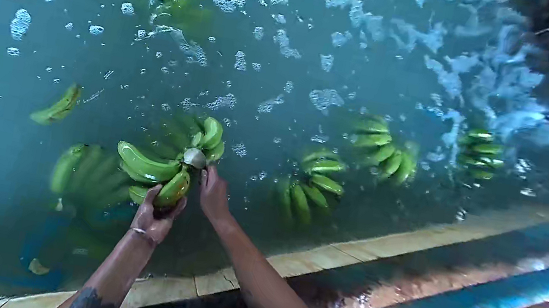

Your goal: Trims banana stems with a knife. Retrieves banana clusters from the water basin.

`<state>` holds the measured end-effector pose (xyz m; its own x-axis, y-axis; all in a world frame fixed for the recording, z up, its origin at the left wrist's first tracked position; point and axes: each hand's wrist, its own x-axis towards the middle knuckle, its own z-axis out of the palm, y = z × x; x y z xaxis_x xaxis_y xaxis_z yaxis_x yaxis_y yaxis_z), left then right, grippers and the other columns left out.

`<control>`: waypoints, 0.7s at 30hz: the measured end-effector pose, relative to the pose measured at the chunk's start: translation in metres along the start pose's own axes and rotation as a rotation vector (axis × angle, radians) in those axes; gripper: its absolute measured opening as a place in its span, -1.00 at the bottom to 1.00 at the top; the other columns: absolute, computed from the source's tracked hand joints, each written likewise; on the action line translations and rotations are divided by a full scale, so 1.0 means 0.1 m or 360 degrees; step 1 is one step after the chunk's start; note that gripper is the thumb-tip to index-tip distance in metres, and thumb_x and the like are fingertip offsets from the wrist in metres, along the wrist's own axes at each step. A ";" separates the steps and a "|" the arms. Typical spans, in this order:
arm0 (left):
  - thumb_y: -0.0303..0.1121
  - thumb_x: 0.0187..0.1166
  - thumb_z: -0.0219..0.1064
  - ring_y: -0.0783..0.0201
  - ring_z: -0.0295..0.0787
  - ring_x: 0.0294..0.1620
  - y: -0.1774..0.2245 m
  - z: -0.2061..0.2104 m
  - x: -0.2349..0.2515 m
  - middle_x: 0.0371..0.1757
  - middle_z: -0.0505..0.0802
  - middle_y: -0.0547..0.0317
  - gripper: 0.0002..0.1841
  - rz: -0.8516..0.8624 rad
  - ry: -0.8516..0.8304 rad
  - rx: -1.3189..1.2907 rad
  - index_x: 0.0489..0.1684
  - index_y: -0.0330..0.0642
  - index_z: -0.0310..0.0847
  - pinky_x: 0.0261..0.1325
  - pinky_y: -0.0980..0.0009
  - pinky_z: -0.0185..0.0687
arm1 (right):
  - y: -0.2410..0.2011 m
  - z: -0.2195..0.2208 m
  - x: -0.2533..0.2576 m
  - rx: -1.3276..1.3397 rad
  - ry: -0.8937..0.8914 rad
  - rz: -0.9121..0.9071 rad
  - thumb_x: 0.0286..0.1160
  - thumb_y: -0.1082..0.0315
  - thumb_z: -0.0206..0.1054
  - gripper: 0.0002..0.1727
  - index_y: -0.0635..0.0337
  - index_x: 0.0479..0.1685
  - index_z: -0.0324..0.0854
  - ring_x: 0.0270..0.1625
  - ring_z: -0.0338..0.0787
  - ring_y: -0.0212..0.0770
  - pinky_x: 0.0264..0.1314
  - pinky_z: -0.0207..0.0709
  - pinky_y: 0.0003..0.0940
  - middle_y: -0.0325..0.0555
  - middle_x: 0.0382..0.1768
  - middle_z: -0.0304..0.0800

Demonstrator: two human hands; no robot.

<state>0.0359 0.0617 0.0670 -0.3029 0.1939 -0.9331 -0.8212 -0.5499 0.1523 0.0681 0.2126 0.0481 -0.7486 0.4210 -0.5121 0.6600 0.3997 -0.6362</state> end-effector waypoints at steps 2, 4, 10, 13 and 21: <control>-0.16 0.79 0.07 -0.13 0.75 0.17 -0.03 0.01 -0.02 0.29 0.66 -0.26 -0.55 0.0043 -0.0018 -0.0007 0.54 -0.19 0.25 0.13 0.05 0.78 | -0.02 -0.10 0.04 -0.0047 -0.0068 -0.0001 0.92 0.23 -0.11 -0.55 0.41 0.42 0.47 0.00 0.85 0.14 0.19 0.67 0.06 0.26 -0.09 0.80; -0.18 0.79 0.07 -0.12 0.74 0.19 -0.16 0.07 -0.03 0.31 0.64 -0.25 -0.55 0.0041 0.0002 -0.0058 0.54 -0.18 0.25 0.15 0.05 0.77 | -0.01 -0.07 0.02 -0.0073 -0.0016 0.0047 0.92 0.25 -0.09 -0.56 0.42 0.44 0.45 0.10 0.86 0.26 0.25 0.66 0.17 0.36 -0.03 0.81; -0.23 0.80 0.06 -0.10 0.73 0.23 -0.26 0.05 0.02 0.33 0.65 -0.24 -0.58 0.0091 -0.0073 -0.0022 0.53 -0.22 0.27 0.22 0.06 0.75 | 0.10 -0.19 -0.04 0.0174 -0.0120 0.0127 0.93 0.22 -0.15 -0.54 0.41 0.33 0.51 -0.23 0.78 -0.03 -0.02 0.68 -0.07 0.15 -0.21 0.75; -0.29 0.78 0.09 -0.07 0.70 0.23 -0.31 0.07 0.10 0.34 0.63 -0.22 -0.58 0.0120 -0.0044 0.0014 0.54 -0.23 0.29 0.19 0.08 0.73 | 0.15 -0.16 -0.16 0.0447 -0.0177 0.0309 0.95 0.18 -0.15 -0.57 0.34 0.31 0.47 -0.48 0.61 -0.22 -0.38 0.58 -0.30 -0.04 -0.37 0.62; -0.26 0.79 0.09 -0.11 0.81 0.10 0.00 -0.23 0.24 0.22 0.73 -0.27 -0.60 0.0062 -0.0131 0.0317 0.49 -0.27 0.34 0.09 0.04 0.82 | 0.23 -0.40 -0.61 0.1002 -0.0682 0.0397 0.94 0.17 -0.19 -0.66 0.17 0.08 0.45 -0.72 0.34 -0.46 -0.71 0.29 -0.56 -0.30 -0.57 0.47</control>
<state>0.0397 0.0483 0.0369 -0.3678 0.2458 -0.8968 -0.8850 -0.3885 0.2564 0.1315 0.2285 0.0875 -0.6273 0.0371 -0.7779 0.7470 -0.2536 -0.6145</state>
